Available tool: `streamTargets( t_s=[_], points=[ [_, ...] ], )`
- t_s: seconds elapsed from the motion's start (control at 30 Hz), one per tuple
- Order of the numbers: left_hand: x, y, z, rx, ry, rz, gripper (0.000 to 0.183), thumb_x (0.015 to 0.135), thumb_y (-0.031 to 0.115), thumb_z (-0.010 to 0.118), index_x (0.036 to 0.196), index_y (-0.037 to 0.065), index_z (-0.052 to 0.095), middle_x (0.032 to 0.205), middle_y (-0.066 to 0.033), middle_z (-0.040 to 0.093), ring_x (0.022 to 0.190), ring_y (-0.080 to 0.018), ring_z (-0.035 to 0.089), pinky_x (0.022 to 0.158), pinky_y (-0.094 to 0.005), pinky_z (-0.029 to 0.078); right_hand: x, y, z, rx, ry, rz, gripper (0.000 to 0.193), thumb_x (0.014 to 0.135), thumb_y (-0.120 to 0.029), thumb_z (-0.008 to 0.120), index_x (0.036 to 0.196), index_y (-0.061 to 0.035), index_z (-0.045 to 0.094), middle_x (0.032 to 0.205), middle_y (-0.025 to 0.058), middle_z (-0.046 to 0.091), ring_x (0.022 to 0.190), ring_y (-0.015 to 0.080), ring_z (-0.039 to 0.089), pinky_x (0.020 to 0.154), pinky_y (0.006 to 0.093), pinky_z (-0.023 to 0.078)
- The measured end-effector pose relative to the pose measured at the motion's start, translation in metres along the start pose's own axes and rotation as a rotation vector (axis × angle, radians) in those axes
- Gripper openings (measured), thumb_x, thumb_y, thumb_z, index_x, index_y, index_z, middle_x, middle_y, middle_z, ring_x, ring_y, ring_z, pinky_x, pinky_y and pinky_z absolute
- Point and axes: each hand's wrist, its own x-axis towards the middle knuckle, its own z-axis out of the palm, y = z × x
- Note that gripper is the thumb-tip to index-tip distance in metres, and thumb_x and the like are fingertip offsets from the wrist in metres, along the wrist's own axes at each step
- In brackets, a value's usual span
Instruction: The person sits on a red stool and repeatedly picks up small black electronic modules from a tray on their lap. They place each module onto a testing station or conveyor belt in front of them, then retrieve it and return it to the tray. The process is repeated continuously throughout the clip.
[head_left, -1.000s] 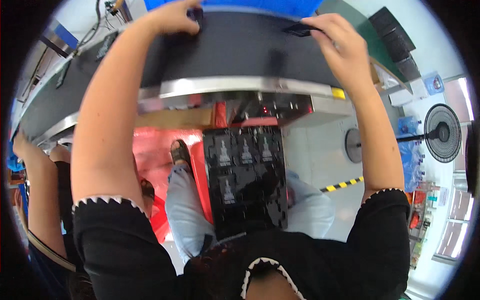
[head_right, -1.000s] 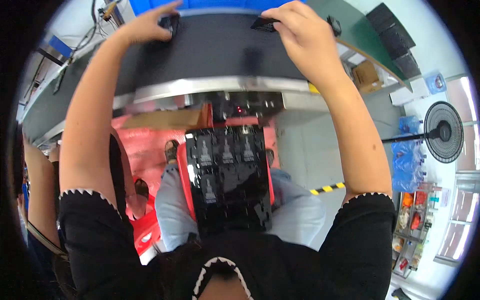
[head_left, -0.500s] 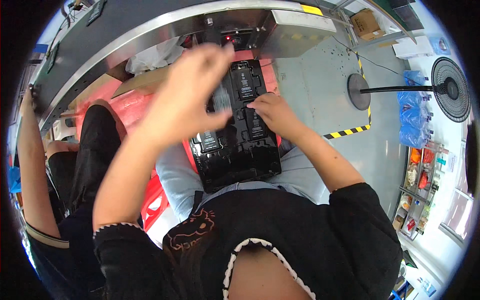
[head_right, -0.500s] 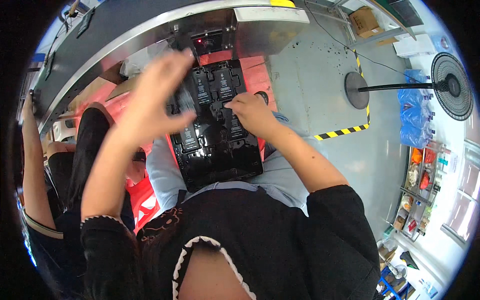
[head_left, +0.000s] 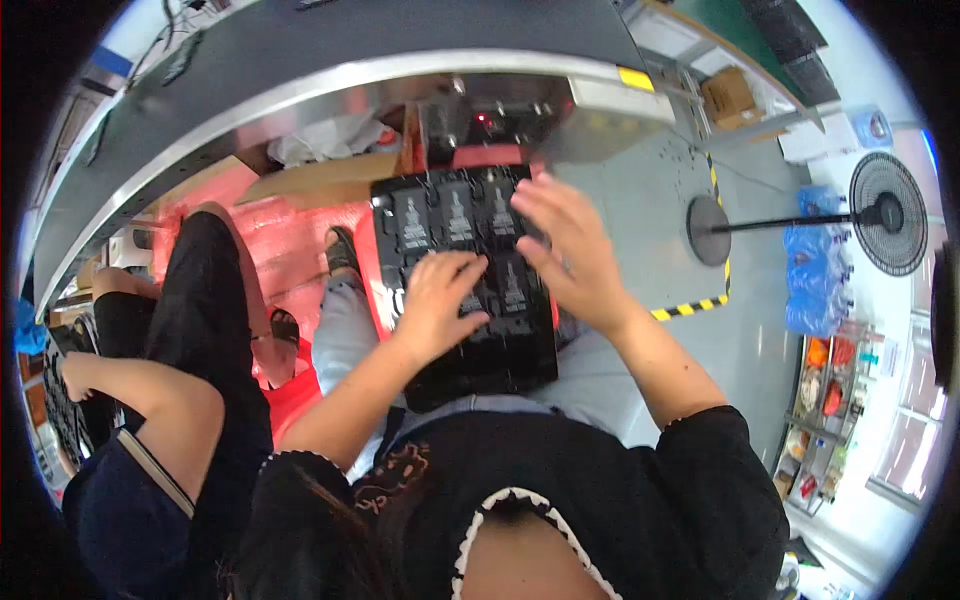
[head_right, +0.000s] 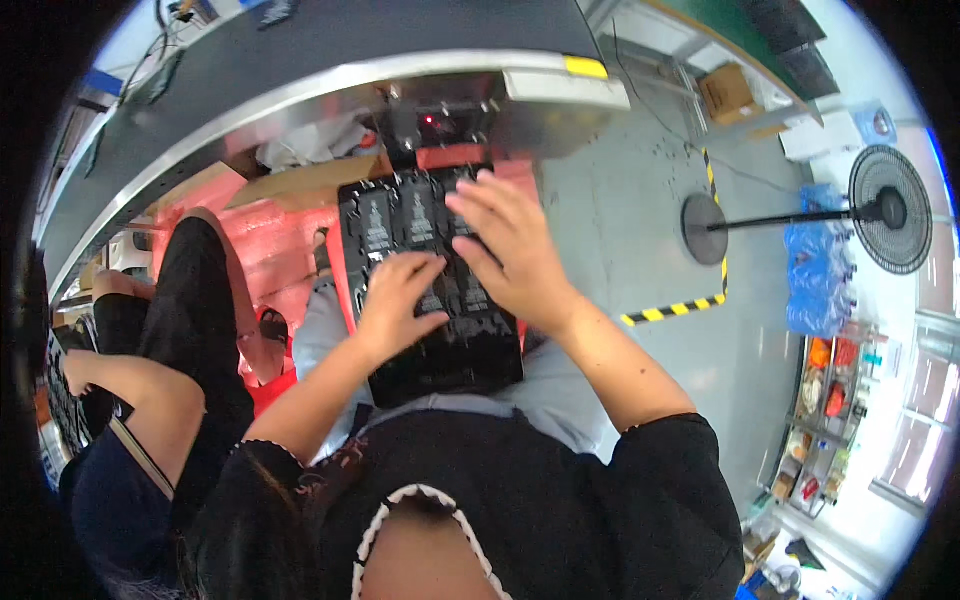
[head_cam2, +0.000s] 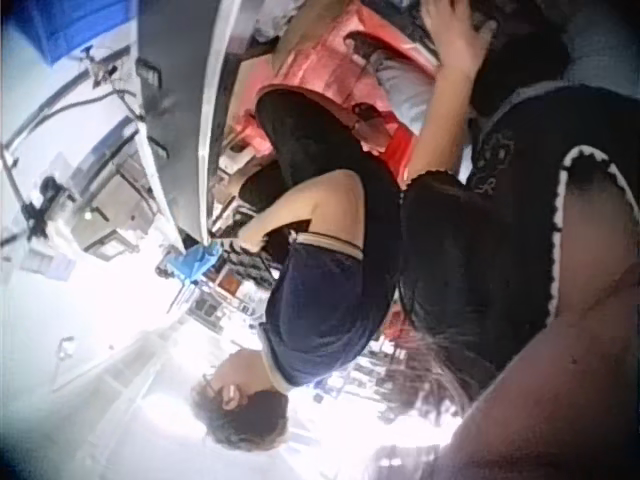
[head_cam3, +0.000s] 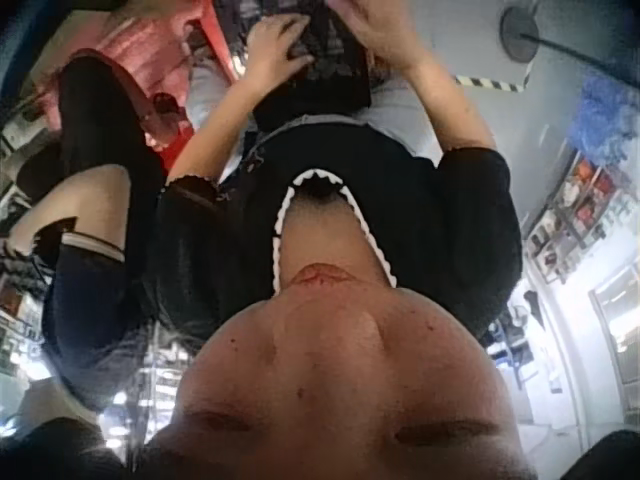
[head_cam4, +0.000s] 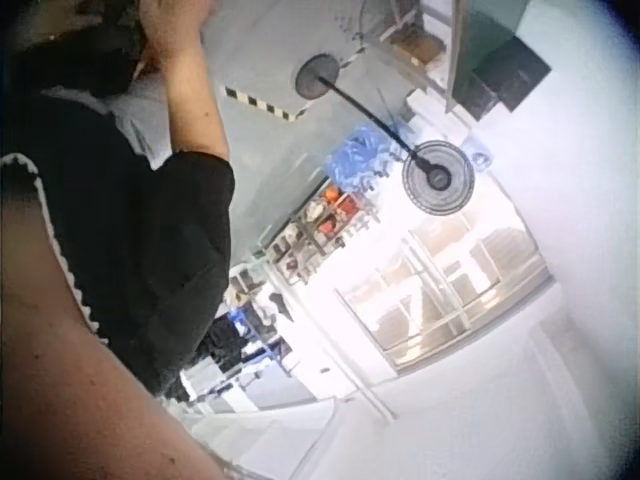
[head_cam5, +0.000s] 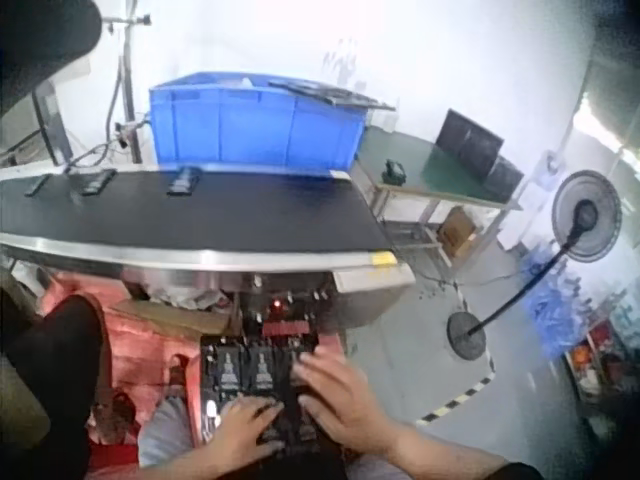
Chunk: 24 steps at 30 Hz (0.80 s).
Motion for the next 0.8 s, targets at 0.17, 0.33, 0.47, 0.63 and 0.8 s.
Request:
streamTargets(
  t_s=[0.17,0.33,0.47,0.63,0.8],
  points=[
    [-0.005,0.003,0.012,0.089,0.050,-0.057,0.064,0.067,0.015,0.075,0.127,0.007,0.054,0.129,-0.0132,0.049,0.128,-0.0339,0.040,0.111,-0.0531,0.028,0.156,-0.004,-0.009,0.086,0.293,-0.324,0.027,0.082,-0.012,0.066,0.108,-0.0042,0.065,0.107,0.0121,0.061,0.103,0.0301,0.057,0.091,0.0390,0.044],
    [0.006,0.010,-0.036,-0.098,0.166,0.005,0.056,0.073,0.008,0.072,0.126,0.006,0.055,0.130,-0.0139,0.050,0.128,-0.0358,0.043,0.106,-0.0503,0.035,0.291,0.038,0.025,-0.205,0.098,-0.200,0.066,0.078,-0.022,0.070,0.138,-0.0110,0.046,0.144,0.0245,0.038,0.136,0.0386,0.035,0.113,0.0425,0.030],
    [0.052,0.005,-0.151,0.097,0.542,0.230,0.040,0.074,-0.001,0.068,0.114,0.003,0.063,0.117,-0.0151,0.061,0.114,-0.0332,0.055,0.097,-0.0432,0.043,0.353,0.072,0.004,-0.321,-0.491,0.060,0.090,0.064,-0.022,0.072,0.146,-0.0080,0.036,0.142,0.0272,0.042,0.128,0.0399,0.044,0.107,0.0417,0.038],
    [0.139,-0.053,-0.282,0.575,0.886,0.307,0.049,0.073,0.009,0.073,0.120,0.008,0.062,0.119,-0.0120,0.061,0.115,-0.0310,0.054,0.098,-0.0390,0.041,0.330,0.060,-0.010,-0.764,-0.200,-0.074,0.083,0.062,-0.018,0.077,0.138,-0.0021,0.046,0.127,0.0213,0.057,0.110,0.0290,0.059,0.092,0.0371,0.048],
    [0.215,-0.208,-0.359,0.276,0.205,-0.307,0.059,0.071,0.016,0.076,0.127,0.010,0.059,0.123,-0.0120,0.061,0.114,-0.0308,0.056,0.101,-0.0372,0.041,0.252,0.030,-0.041,-0.438,0.163,-0.399,0.020,0.079,-0.005,0.066,0.098,-0.0022,0.065,0.088,0.0121,0.061,0.081,0.0282,0.061,0.072,0.0359,0.050]
  ],
)
